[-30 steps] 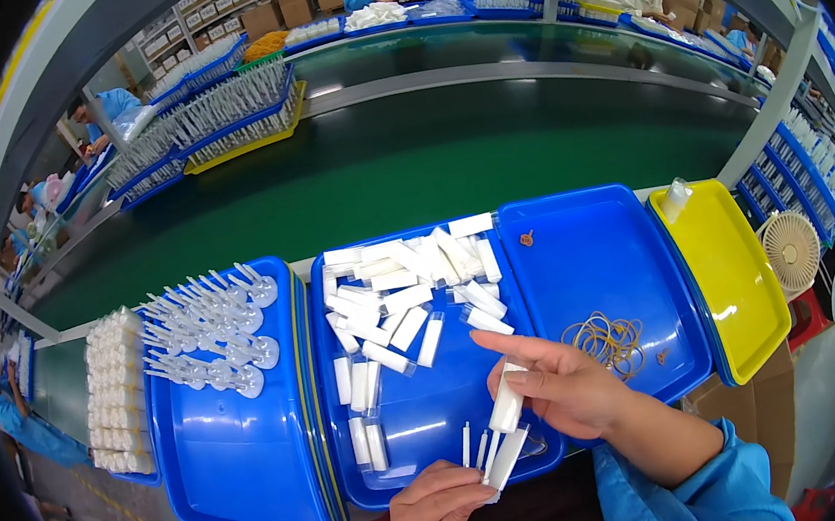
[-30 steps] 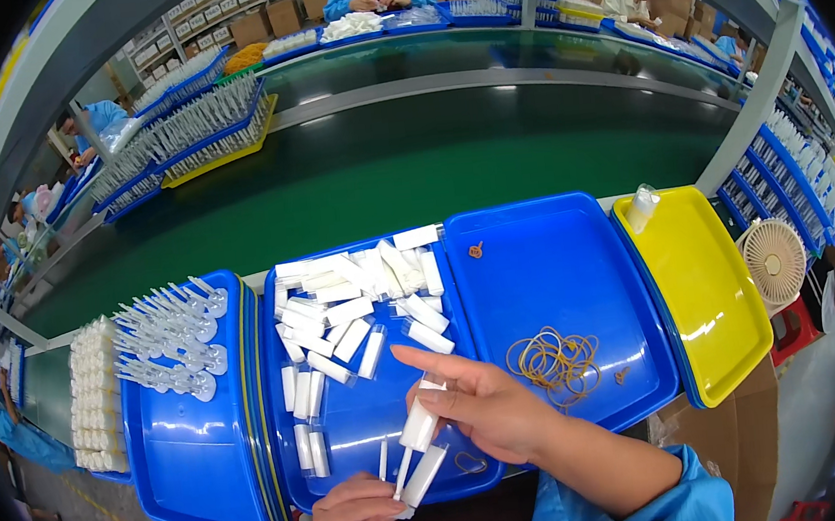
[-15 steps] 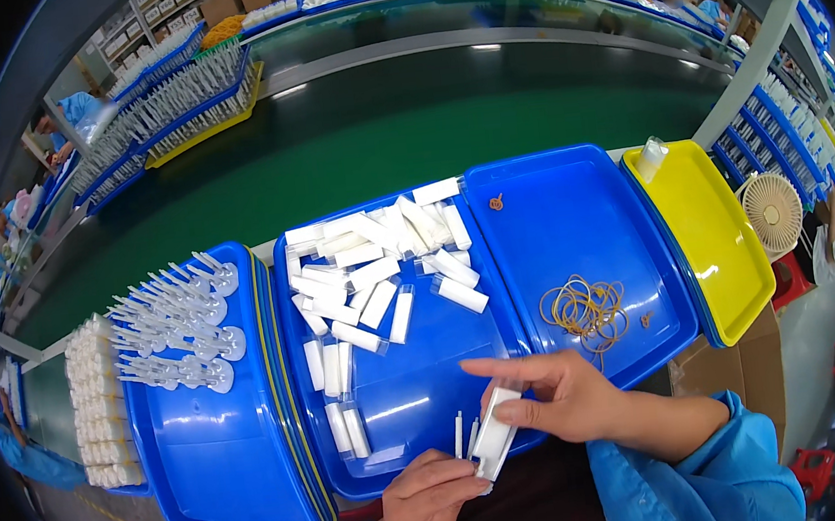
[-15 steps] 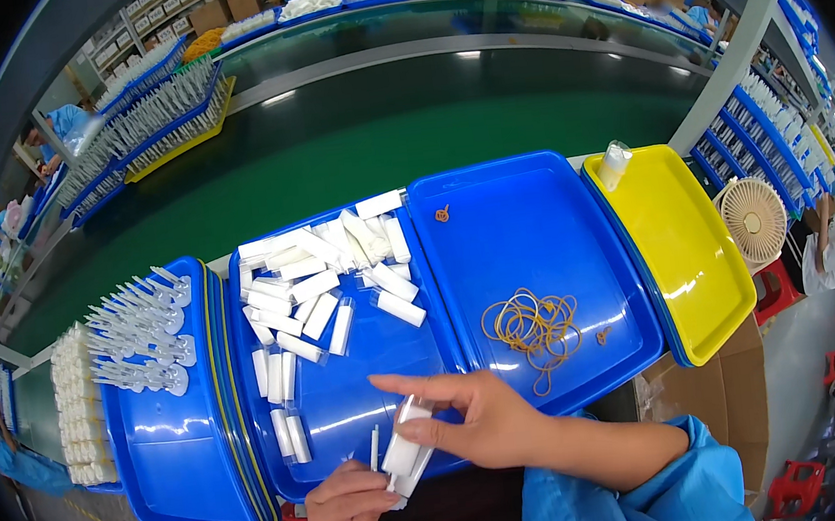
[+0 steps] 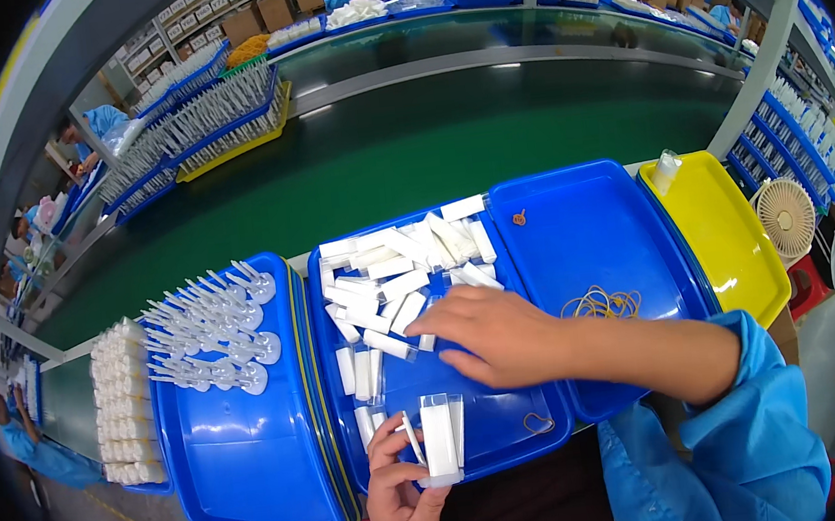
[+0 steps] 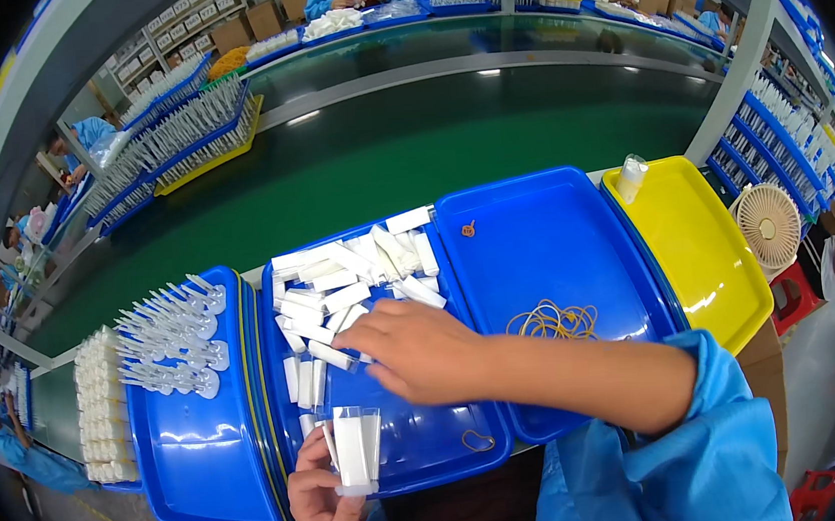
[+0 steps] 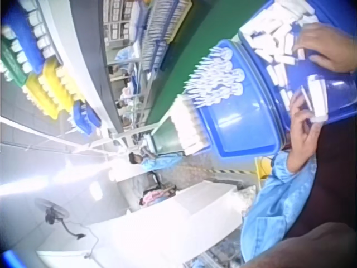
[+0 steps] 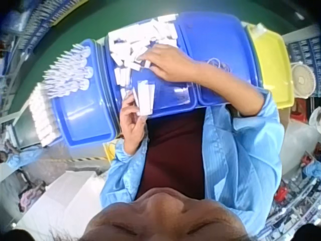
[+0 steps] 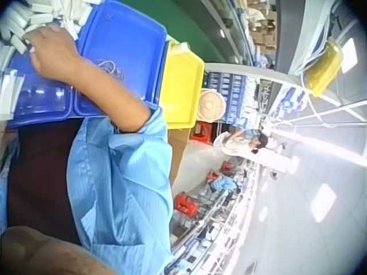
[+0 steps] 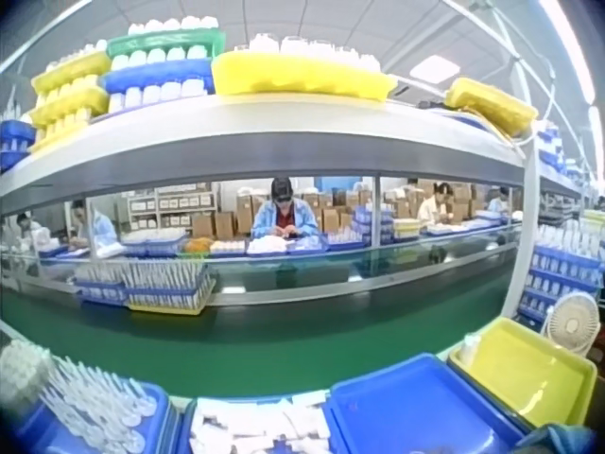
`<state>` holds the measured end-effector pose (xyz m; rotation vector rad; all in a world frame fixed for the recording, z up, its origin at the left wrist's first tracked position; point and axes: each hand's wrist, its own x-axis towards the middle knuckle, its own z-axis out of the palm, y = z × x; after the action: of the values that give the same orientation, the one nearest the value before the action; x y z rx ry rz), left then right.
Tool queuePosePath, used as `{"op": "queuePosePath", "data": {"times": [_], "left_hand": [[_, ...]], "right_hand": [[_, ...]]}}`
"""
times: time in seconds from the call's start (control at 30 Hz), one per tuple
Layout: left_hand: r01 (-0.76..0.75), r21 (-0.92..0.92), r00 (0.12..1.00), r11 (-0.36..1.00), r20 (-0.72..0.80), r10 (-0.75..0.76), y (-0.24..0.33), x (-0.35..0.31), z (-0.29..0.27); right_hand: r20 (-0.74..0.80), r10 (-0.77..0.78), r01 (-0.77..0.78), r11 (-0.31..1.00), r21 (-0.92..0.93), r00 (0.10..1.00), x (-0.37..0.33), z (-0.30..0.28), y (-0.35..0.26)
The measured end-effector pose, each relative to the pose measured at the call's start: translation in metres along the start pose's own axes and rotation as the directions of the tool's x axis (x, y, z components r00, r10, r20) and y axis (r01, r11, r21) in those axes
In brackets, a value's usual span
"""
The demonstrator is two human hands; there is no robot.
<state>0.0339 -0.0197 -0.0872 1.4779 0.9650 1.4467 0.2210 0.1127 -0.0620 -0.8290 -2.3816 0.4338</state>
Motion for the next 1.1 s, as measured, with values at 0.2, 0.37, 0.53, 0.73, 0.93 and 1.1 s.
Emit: {"op": "queuePosePath", "data": {"times": [0.2, 0.37, 0.53, 0.73, 0.93, 1.1], "left_hand": [[0.024, 0.032, 0.998, 0.999, 0.058, -0.026, 0.004, -0.009, -0.012], [0.041, 0.107, 0.997, 0.993, 0.064, -0.048, 0.023, 0.005, -0.009], [-0.04, 0.171, 0.991, 0.985, 0.133, 0.018, 0.01, 0.003, -0.005], [-0.037, 0.189, 0.977, 0.981, 0.215, -0.004, 0.002, 0.0, -0.003], [-0.116, 0.21, 0.981, 0.971, 0.179, 0.078, 0.009, 0.011, 0.003], [-0.084, 0.207, 0.98, 0.975, 0.193, 0.044, 0.01, 0.008, 0.004]], "right_hand": [[0.39, -0.069, 0.24, 0.88, -0.41, 0.918, 0.016, 0.023, 0.021], [0.378, -0.061, 0.136, 0.975, -0.177, 0.924, -0.003, 0.009, 0.017], [0.197, -0.166, 0.156, 0.986, 0.066, 0.966, -0.018, -0.015, -0.005], [0.194, -0.105, 0.088, 0.992, 0.091, 0.975, -0.032, -0.029, -0.01], [0.207, -0.046, 0.023, 0.994, 0.109, 0.977, -0.035, -0.034, -0.006], [0.2, -0.1, 0.073, 0.987, 0.141, 0.975, -0.034, -0.041, -0.007]]}}
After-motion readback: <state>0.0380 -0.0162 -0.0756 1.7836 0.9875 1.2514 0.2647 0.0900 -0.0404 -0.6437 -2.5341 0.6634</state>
